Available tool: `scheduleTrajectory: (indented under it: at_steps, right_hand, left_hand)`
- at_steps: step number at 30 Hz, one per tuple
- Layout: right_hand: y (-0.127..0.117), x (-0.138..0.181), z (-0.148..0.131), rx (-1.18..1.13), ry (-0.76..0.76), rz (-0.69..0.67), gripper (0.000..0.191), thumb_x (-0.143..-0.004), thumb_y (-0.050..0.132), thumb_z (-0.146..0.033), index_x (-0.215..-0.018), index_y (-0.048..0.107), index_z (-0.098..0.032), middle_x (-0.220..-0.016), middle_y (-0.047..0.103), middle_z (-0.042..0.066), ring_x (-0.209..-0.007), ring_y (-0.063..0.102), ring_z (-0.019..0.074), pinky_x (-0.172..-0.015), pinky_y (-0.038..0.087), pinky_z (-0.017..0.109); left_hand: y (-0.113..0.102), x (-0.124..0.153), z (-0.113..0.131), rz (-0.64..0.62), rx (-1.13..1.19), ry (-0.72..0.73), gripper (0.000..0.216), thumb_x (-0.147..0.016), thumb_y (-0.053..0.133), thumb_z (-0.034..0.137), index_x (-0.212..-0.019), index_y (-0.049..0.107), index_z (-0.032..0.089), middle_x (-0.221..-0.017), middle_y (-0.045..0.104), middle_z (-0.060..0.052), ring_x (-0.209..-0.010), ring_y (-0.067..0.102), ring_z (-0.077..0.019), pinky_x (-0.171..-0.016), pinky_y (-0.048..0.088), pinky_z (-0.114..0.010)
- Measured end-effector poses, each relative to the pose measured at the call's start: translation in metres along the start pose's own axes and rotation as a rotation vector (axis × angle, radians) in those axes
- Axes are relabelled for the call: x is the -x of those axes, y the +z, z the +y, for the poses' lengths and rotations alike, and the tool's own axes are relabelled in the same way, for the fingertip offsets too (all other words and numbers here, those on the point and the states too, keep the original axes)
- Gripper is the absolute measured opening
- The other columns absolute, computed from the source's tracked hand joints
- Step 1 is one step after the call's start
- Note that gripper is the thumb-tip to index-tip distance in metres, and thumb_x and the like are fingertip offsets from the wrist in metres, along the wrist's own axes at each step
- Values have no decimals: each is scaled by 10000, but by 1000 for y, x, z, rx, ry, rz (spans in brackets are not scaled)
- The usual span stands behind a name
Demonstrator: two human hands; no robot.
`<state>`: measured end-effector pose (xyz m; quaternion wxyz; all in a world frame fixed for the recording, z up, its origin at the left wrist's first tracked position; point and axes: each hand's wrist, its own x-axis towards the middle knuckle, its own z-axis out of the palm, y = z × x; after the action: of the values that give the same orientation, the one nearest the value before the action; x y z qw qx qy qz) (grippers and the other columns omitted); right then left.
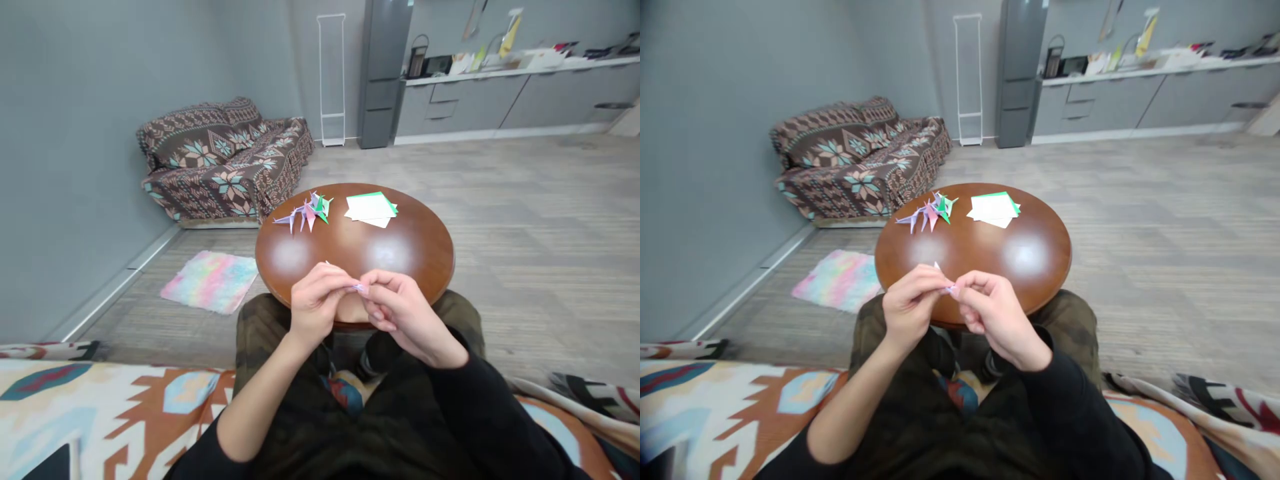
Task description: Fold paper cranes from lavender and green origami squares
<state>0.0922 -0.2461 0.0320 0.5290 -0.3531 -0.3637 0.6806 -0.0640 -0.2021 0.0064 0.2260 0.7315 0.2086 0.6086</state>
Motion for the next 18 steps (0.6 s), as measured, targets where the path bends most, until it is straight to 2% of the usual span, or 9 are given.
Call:
scheduleTrajectory:
  at_steps: [4, 12, 18]
  right_hand:
    - [-1, -1, -1, -20, 27, -26, 258, -740, 842, -302, -726, 639, -144, -443, 434, -87, -393, 266, 15, -348, 139, 134]
    - [-10, -2, 0, -79, 98, -131, 259, -752, 853, -305, -761, 650, -144, -484, 418, -89, -422, 250, 16, -354, 132, 130]
    - [-10, -3, -1, -144, 136, -114, 222, -742, 836, -256, -758, 644, -147, -504, 401, -89, -435, 251, 18, -359, 125, 119]
  left_hand:
    - [1, 1, 1, 0, 10, -27, 129, -882, 719, 140, -878, 803, 238, -800, 743, -42, -759, 680, -170, -737, 549, -323]
    - [7, 4, 1, 42, 85, -38, 198, -857, 719, 63, -885, 805, 239, -803, 749, -32, -755, 676, -161, -750, 535, -310]
    - [11, 5, 0, 78, 70, -63, 148, -860, 730, 98, -862, 794, 231, -793, 745, -29, -752, 671, -159, -743, 532, -304]
